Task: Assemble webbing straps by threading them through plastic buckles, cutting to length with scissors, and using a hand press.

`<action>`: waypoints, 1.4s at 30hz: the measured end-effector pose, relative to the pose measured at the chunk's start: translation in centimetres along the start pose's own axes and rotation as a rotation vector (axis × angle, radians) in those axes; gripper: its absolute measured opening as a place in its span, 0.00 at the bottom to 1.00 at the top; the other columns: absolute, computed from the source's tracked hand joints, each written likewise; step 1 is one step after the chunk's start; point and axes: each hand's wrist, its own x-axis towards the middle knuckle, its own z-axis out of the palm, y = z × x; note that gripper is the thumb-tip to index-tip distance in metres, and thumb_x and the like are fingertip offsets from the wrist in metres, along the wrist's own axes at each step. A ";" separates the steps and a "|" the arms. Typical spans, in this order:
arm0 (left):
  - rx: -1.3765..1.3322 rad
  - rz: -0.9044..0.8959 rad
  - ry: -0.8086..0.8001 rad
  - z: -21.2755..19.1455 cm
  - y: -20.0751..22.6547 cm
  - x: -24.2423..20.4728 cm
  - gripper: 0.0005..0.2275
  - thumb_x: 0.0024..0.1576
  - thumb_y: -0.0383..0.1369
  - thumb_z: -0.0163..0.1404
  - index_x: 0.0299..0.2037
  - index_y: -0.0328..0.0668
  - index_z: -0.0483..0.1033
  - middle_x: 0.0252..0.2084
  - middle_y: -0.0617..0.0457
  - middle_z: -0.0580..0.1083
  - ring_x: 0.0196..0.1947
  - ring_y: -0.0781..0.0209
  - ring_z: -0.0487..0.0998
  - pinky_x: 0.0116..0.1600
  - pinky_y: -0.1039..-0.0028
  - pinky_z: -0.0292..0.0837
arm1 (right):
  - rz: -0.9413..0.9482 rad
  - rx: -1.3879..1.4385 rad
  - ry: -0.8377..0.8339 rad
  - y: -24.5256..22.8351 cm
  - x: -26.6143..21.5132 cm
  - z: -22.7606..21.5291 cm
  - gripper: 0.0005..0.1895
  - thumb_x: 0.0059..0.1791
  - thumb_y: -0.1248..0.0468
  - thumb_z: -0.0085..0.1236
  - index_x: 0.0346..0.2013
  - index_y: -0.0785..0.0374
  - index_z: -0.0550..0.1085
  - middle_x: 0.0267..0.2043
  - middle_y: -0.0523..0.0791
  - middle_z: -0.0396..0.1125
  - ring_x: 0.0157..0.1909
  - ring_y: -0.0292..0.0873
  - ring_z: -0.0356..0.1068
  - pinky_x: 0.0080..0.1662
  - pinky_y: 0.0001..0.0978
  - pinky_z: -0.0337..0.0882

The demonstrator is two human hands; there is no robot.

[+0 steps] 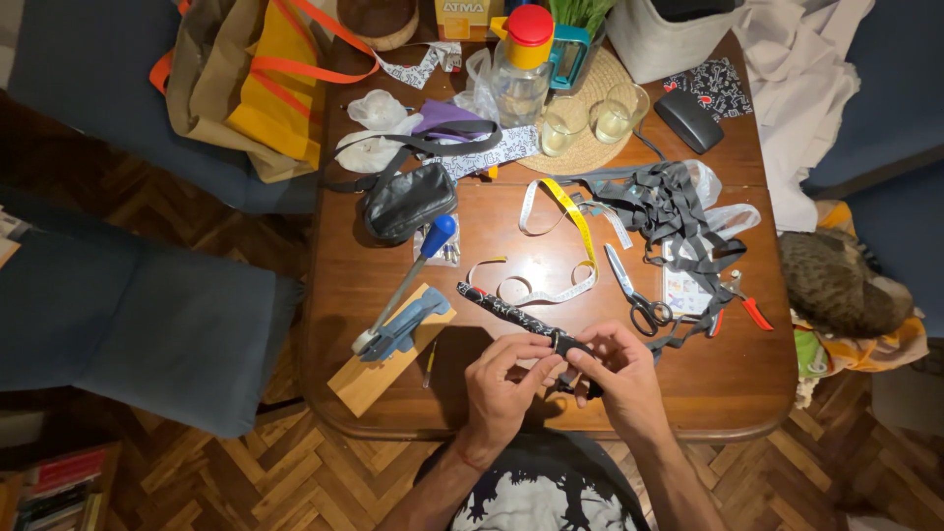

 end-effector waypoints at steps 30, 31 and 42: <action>-0.588 -0.816 -0.212 0.9 -5.6 -3.7 0.16 0.62 0.28 0.69 0.58 0.38 0.79 0.43 0.41 0.86 0.35 0.62 0.88 0.34 0.67 0.93 | 0.106 -0.396 -0.211 1.9 -0.1 -1.3 0.23 0.51 0.67 0.78 0.60 0.60 0.81 0.48 0.47 0.76 0.40 0.38 0.72 0.30 0.31 0.85; -0.591 -0.798 -0.213 1.1 -5.8 -3.9 0.16 0.62 0.27 0.68 0.58 0.38 0.79 0.42 0.42 0.86 0.33 0.62 0.88 0.34 0.68 0.93 | -0.126 -0.557 -0.210 2.4 0.0 -1.4 0.21 0.50 0.64 0.79 0.57 0.60 0.84 0.50 0.45 0.79 0.47 0.40 0.75 0.42 0.32 0.81; -0.308 -0.750 -0.211 1.3 -5.9 -3.8 0.11 0.57 0.28 0.70 0.46 0.48 0.84 0.36 0.56 0.91 0.35 0.73 0.87 0.48 0.79 0.84 | -0.429 -0.842 -0.138 5.2 -0.4 -2.3 0.16 0.52 0.66 0.76 0.56 0.57 0.87 0.54 0.41 0.86 0.53 0.37 0.83 0.55 0.28 0.80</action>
